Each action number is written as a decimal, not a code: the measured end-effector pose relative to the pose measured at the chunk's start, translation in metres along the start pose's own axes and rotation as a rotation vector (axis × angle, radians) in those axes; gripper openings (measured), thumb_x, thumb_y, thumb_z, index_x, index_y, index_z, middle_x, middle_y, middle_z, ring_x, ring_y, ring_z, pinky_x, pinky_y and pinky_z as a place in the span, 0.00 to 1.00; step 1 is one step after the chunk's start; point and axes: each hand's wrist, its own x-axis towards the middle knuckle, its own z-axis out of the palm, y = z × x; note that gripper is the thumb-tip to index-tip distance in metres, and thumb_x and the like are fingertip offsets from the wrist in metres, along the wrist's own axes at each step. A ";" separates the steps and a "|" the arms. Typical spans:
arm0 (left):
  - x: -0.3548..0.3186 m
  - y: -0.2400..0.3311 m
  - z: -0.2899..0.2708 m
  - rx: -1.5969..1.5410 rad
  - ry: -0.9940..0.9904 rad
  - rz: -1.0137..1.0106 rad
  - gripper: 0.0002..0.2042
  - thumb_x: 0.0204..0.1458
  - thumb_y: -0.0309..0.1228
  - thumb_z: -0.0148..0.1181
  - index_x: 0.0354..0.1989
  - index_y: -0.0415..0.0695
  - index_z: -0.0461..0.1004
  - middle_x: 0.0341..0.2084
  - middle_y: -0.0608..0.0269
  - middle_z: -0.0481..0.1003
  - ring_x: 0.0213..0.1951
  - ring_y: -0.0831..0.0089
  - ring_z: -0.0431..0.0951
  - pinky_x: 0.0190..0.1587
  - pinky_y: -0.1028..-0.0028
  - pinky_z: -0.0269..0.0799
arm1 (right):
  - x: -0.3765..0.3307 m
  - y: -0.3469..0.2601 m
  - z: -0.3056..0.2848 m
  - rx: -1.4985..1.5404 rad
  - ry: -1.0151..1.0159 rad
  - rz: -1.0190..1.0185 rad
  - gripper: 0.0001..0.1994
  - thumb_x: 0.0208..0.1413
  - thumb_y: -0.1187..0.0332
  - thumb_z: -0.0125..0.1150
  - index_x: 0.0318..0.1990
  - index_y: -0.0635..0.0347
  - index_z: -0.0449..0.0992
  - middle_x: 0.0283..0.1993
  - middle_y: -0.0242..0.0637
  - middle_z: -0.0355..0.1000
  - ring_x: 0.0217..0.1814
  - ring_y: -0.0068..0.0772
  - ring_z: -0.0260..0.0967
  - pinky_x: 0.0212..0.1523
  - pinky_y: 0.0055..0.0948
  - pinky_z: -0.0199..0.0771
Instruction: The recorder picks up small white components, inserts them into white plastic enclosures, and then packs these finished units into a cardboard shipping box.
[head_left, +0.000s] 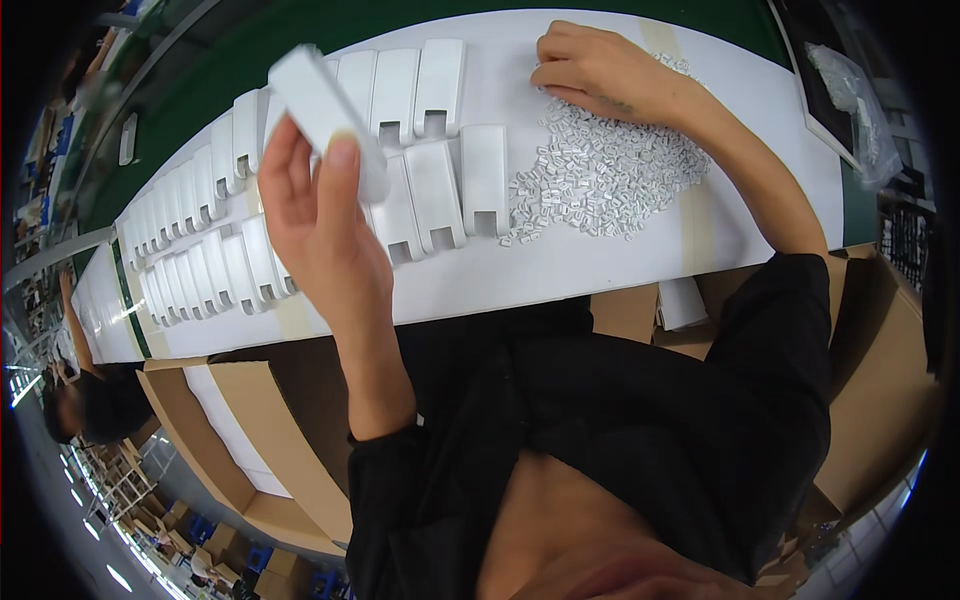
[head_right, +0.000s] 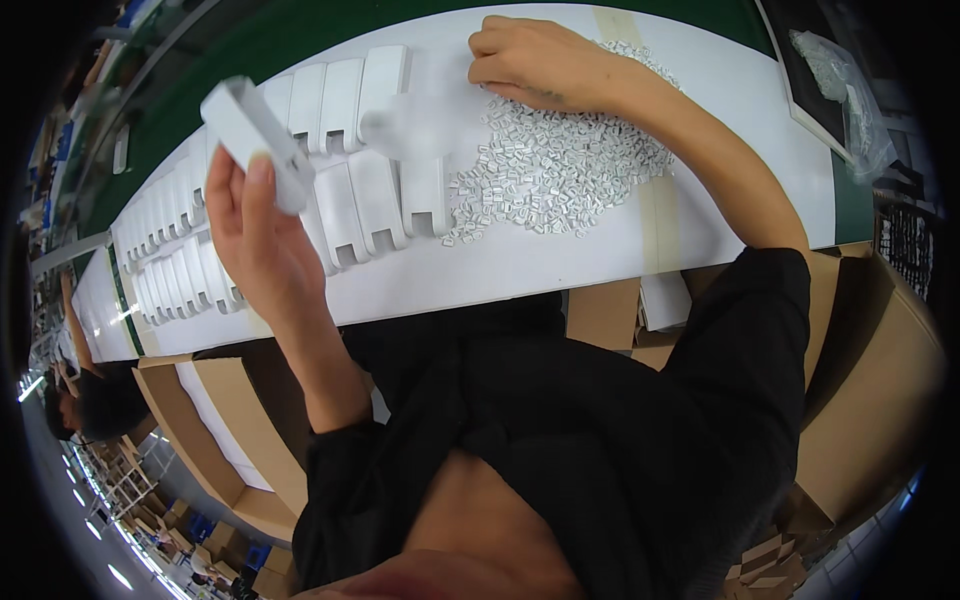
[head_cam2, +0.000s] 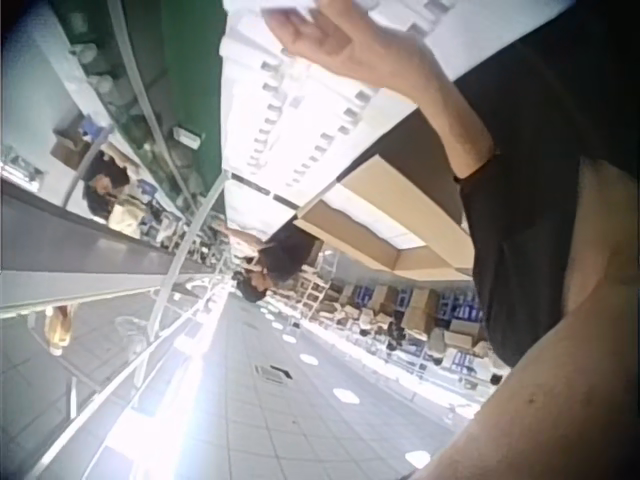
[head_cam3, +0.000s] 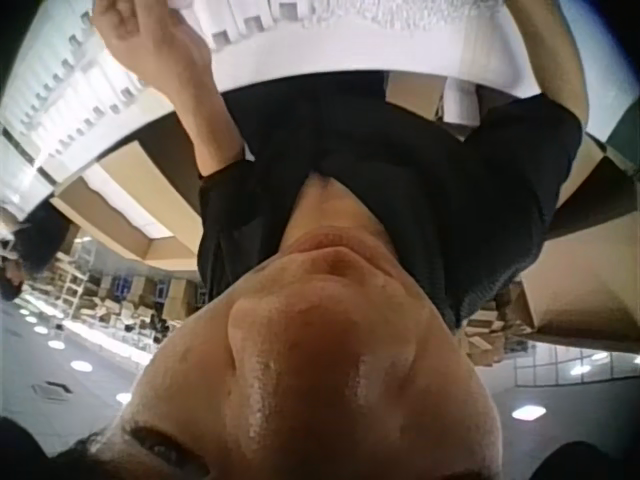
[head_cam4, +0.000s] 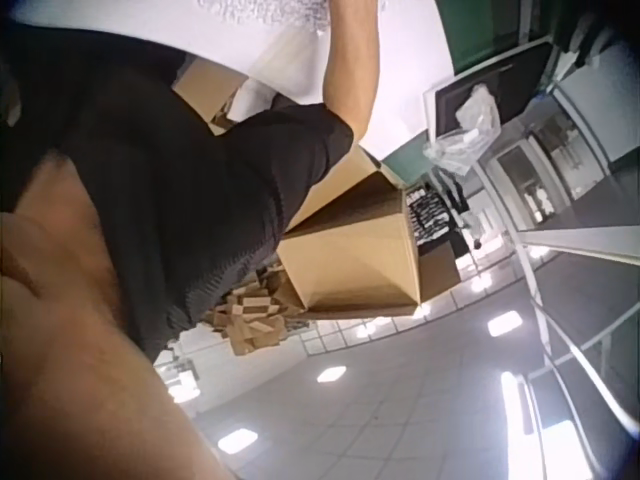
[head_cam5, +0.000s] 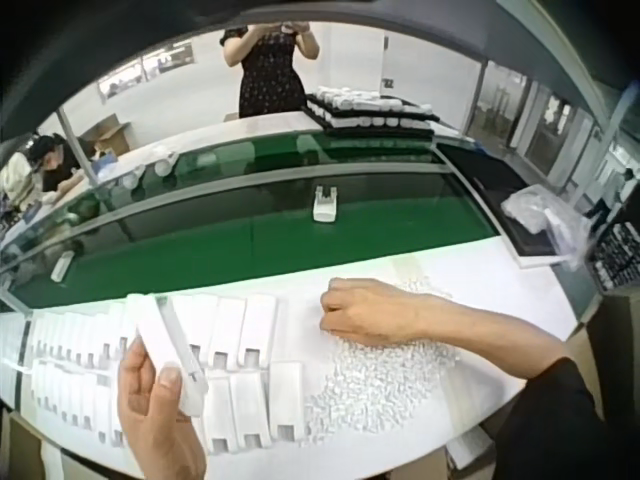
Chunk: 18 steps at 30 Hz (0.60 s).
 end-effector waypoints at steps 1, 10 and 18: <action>-0.008 0.001 -0.008 -0.034 0.017 -0.057 0.25 0.59 0.24 0.58 0.64 0.30 0.61 0.59 0.44 0.69 0.57 0.61 0.73 0.61 0.71 0.65 | 0.000 -0.002 -0.004 0.014 -0.127 0.077 0.03 0.56 0.73 0.64 0.36 0.61 0.78 0.39 0.34 0.67 0.44 0.34 0.65 0.48 0.28 0.72; -0.047 -0.024 -0.023 -0.369 -0.188 -0.392 0.24 0.65 0.25 0.48 0.67 0.28 0.56 0.62 0.40 0.66 0.66 0.51 0.64 0.68 0.62 0.60 | 0.018 -0.027 0.035 0.255 0.195 0.008 0.03 0.58 0.70 0.57 0.33 0.58 0.71 0.36 0.39 0.68 0.37 0.42 0.66 0.41 0.36 0.71; -0.049 -0.038 0.010 -0.525 -0.428 -0.461 0.13 0.66 0.29 0.47 0.53 0.33 0.68 0.48 0.53 0.74 0.48 0.71 0.72 0.55 0.72 0.66 | 0.012 -0.105 0.011 0.447 0.456 0.264 0.05 0.58 0.67 0.58 0.34 0.58 0.73 0.33 0.36 0.69 0.32 0.39 0.71 0.31 0.31 0.73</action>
